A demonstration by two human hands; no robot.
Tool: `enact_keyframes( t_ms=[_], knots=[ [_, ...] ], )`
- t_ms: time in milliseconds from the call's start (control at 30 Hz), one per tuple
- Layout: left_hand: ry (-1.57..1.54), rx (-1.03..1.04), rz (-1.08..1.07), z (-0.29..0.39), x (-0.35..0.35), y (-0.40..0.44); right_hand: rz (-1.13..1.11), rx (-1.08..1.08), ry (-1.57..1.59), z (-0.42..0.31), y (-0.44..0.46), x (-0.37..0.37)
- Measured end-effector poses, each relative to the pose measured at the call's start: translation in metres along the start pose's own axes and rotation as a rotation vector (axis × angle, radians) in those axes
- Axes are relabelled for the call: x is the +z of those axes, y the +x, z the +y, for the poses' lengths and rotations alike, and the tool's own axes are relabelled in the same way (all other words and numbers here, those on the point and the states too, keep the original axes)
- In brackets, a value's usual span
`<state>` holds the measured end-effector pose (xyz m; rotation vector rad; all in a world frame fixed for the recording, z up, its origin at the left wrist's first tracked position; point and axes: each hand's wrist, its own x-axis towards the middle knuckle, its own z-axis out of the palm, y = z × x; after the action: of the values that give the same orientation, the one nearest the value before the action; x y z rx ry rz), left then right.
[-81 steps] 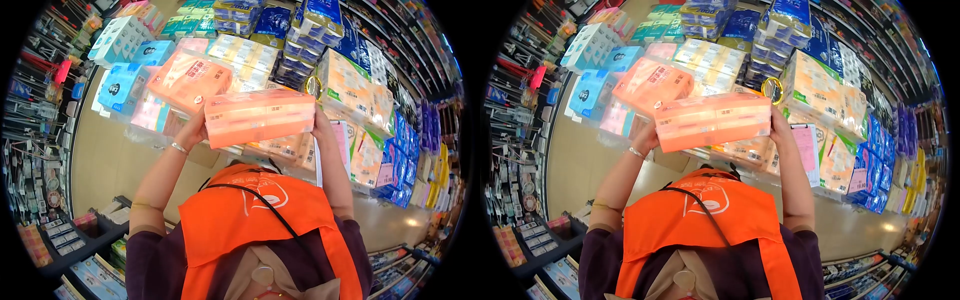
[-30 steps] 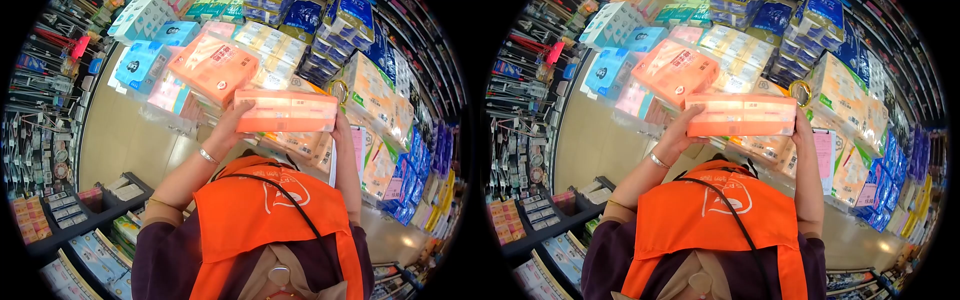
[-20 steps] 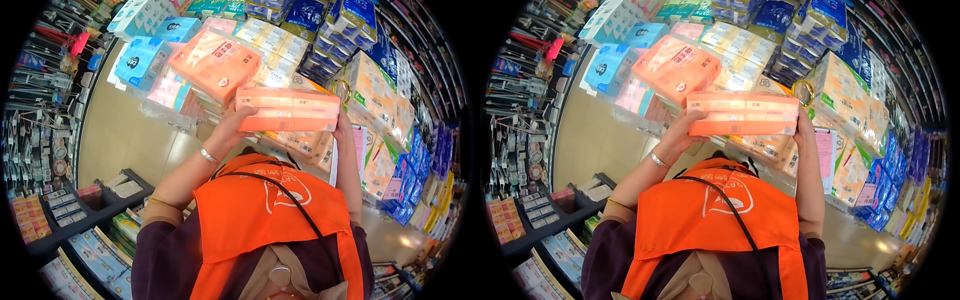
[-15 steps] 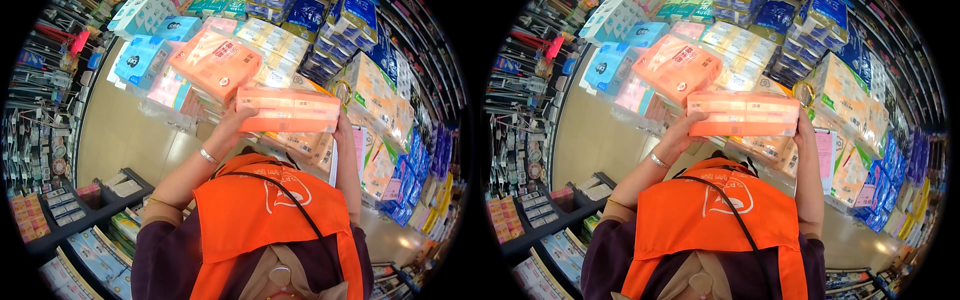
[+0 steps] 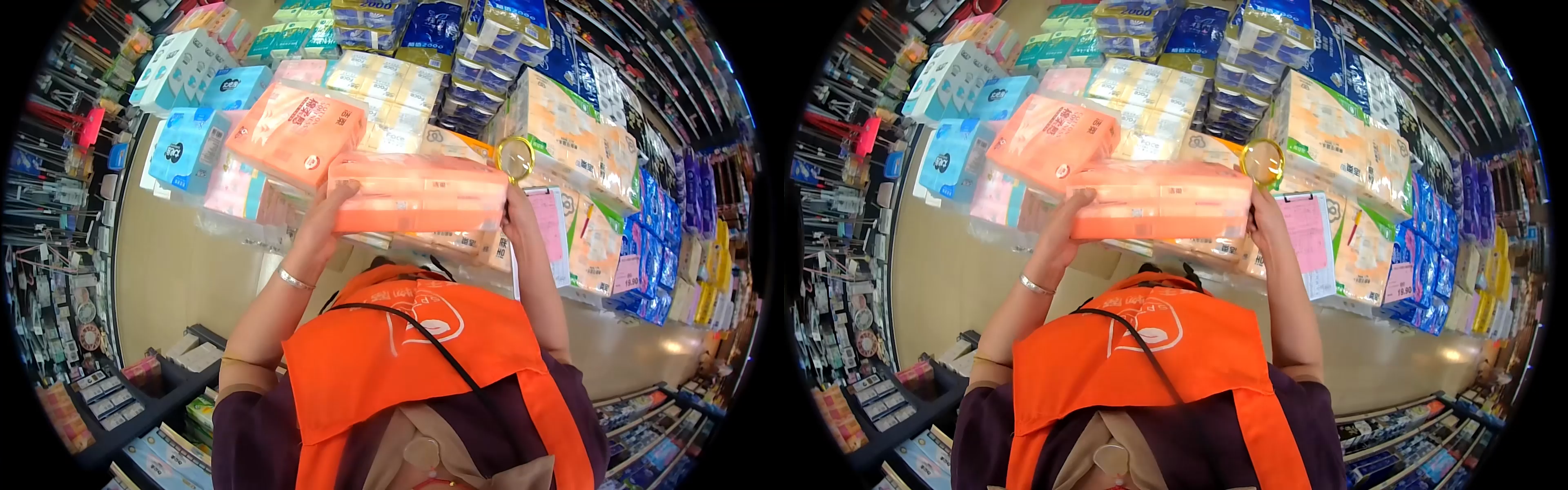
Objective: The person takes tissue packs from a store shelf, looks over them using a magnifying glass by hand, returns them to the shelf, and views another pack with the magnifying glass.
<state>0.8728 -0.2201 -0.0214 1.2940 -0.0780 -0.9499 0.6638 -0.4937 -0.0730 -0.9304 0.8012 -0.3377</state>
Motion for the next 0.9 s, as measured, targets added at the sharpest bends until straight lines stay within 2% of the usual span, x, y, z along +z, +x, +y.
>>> enact_keyframes(
  t_ms=[133, 167, 267, 367, 400, 567, 600, 700, 800, 900],
  knots=[
    [0.114, 0.086, 0.009, 0.043, 0.018, -0.010, -0.079, 0.022, 0.063, 0.008, -0.035, -0.019],
    [0.197, 0.119, -0.043, 0.057, 0.020, -0.009, -0.109, 0.032, 0.082, 0.011, -0.043, -0.019],
    [0.466, 0.260, -0.157, 0.107, 0.019, 0.011, -0.177, 0.100, 0.003, 0.020, -0.066, 0.008],
    [0.752, 0.354, -0.203, 0.145, 0.022, 0.026, -0.430, 0.186, 0.163, 0.038, -0.071, 0.048],
    [0.856, 0.377, -0.161, 0.154, 0.030, 0.021, -0.445, 0.220, 0.166, 0.045, -0.069, 0.060],
    [1.155, 0.390, -0.108, 0.127, 0.011, 0.047, -0.584, 0.380, 0.061, 0.090, -0.051, 0.064],
    [1.192, 0.399, -0.108, 0.118, 0.005, 0.051, -0.549, 0.408, -0.027, 0.095, -0.049, 0.063],
    [1.147, 0.521, -0.071, 0.103, 0.005, 0.038, -0.521, 0.452, -0.059, 0.096, -0.046, 0.060],
    [1.116, 0.504, -0.085, 0.100, 0.004, 0.033, -0.477, 0.456, -0.074, 0.093, -0.046, 0.068],
    [1.172, 0.612, -0.008, 0.094, 0.004, 0.027, -0.542, 0.421, -0.121, 0.091, -0.044, 0.069]
  ],
)
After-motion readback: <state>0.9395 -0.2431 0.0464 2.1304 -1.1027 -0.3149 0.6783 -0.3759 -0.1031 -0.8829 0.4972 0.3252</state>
